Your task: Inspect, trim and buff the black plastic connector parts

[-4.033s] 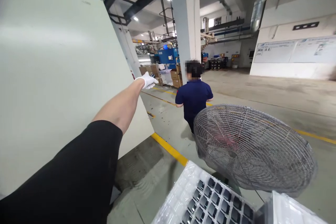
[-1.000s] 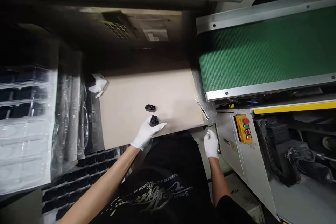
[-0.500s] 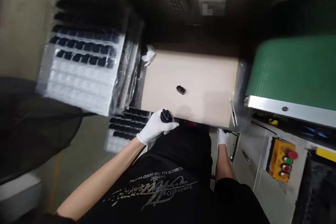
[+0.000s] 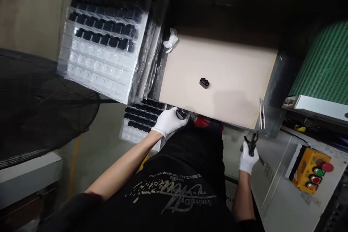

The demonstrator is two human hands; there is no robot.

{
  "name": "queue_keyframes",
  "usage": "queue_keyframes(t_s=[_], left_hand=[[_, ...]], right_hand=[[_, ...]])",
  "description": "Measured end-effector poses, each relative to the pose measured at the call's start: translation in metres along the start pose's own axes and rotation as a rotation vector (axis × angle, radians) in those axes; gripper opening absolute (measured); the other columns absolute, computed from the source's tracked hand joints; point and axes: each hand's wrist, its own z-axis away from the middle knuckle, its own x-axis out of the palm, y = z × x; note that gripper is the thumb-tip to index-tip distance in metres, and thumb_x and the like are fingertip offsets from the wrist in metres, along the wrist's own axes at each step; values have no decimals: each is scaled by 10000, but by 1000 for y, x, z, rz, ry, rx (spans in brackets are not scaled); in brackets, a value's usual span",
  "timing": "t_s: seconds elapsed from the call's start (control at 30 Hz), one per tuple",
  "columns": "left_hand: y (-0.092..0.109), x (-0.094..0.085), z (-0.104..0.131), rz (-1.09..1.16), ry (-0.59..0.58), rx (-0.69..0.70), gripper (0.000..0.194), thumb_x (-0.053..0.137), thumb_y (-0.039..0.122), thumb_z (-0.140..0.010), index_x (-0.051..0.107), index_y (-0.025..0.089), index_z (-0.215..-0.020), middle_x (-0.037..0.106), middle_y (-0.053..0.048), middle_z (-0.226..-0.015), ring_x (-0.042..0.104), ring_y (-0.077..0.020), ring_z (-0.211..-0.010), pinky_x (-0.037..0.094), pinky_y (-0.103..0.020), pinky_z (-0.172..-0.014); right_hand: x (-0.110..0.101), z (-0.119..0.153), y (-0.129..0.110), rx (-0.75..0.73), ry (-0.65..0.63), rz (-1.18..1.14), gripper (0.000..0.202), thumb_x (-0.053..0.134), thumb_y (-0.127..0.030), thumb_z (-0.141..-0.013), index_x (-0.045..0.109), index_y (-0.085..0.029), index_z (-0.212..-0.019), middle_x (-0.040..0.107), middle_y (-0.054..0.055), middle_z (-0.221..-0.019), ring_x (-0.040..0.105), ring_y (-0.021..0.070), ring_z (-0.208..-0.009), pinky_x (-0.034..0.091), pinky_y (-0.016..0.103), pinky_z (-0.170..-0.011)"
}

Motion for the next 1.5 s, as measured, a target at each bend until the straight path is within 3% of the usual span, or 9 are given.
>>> queue_keyframes(t_s=[0.1, 0.27, 0.47, 0.6, 0.77, 0.9, 1.07, 1.33, 1.5], left_hand=[[-39, 14, -12, -83, 42, 53, 353, 739, 516, -833, 652, 225, -1012, 790, -134, -987, 767, -357, -970, 547, -395, -784], [-110, 35, -23, -147, 36, 197, 229, 525, 194, -968, 634, 139, -1162, 734, -211, -1147, 752, -367, -1071, 562, -427, -836], [-193, 51, -37, 81, -14, 126, 317, 577, 55, -874, 651, 53, -1183, 710, -284, -1167, 711, -435, -1166, 547, -521, -955], [-260, 52, -49, 317, -144, 125, 366, 779, 147, -700, 681, 94, -1048, 733, -274, -1093, 716, -454, -1119, 552, -536, -946], [-323, 54, -43, 755, -539, 373, 310, 772, 437, -647, 587, 197, -715, 623, -47, -635, 659, -236, -603, 520, -336, -566], [-330, 56, -32, 983, -710, 514, 323, 661, 507, -618, 537, 214, -670, 491, -5, -530, 509, -177, -457, 420, -317, -455], [-315, 44, -28, 936, -708, 552, 292, 665, 471, -599, 538, 215, -661, 510, -14, -538, 535, -192, -486, 447, -332, -475], [-283, 18, -14, 312, -155, 430, 329, 745, 200, -590, 622, 190, -896, 739, -158, -902, 730, -436, -919, 565, -515, -797], [-269, 20, -11, 81, -45, 362, 362, 675, 77, -689, 661, 135, -1047, 753, -248, -1072, 732, -484, -1065, 554, -570, -911]], right_hand=[[-6, 38, -34, -129, -344, 281, 475, 748, -633, -752, 712, -185, -907, 725, 74, -780, 698, 267, -758, 583, 391, -744], [43, 96, -122, -430, -828, 597, 373, 610, -554, -887, 775, -238, -995, 782, 91, -1019, 731, 271, -942, 555, 373, -882], [110, 173, -203, -600, -822, 1202, 410, 611, -567, -911, 817, -213, -928, 772, 144, -965, 719, 313, -968, 516, 372, -854], [133, 201, -213, -580, -899, 1163, 391, 659, -555, -876, 807, -194, -865, 763, 107, -804, 717, 274, -855, 515, 330, -773], [140, 201, -219, -482, -1131, 958, 403, 709, -565, -796, 738, -168, -734, 665, 40, -636, 627, 227, -693, 476, 311, -647], [145, 191, -242, -467, -1235, 907, 438, 719, -590, -749, 578, -198, -616, 517, -20, -563, 442, 141, -582, 355, 286, -556], [150, 189, -267, -524, -1174, 954, 453, 683, -608, -726, 458, -229, -619, 363, -58, -574, 299, 116, -608, 258, 294, -570], [142, 184, -269, -573, -1120, 1027, 357, 647, -500, -774, 501, -210, -624, 400, -43, -588, 297, 116, -603, 246, 298, -586], [131, 172, -256, -580, -1110, 934, 310, 653, -450, -824, 594, -183, -678, 529, -16, -628, 400, 129, -618, 291, 288, -603]])
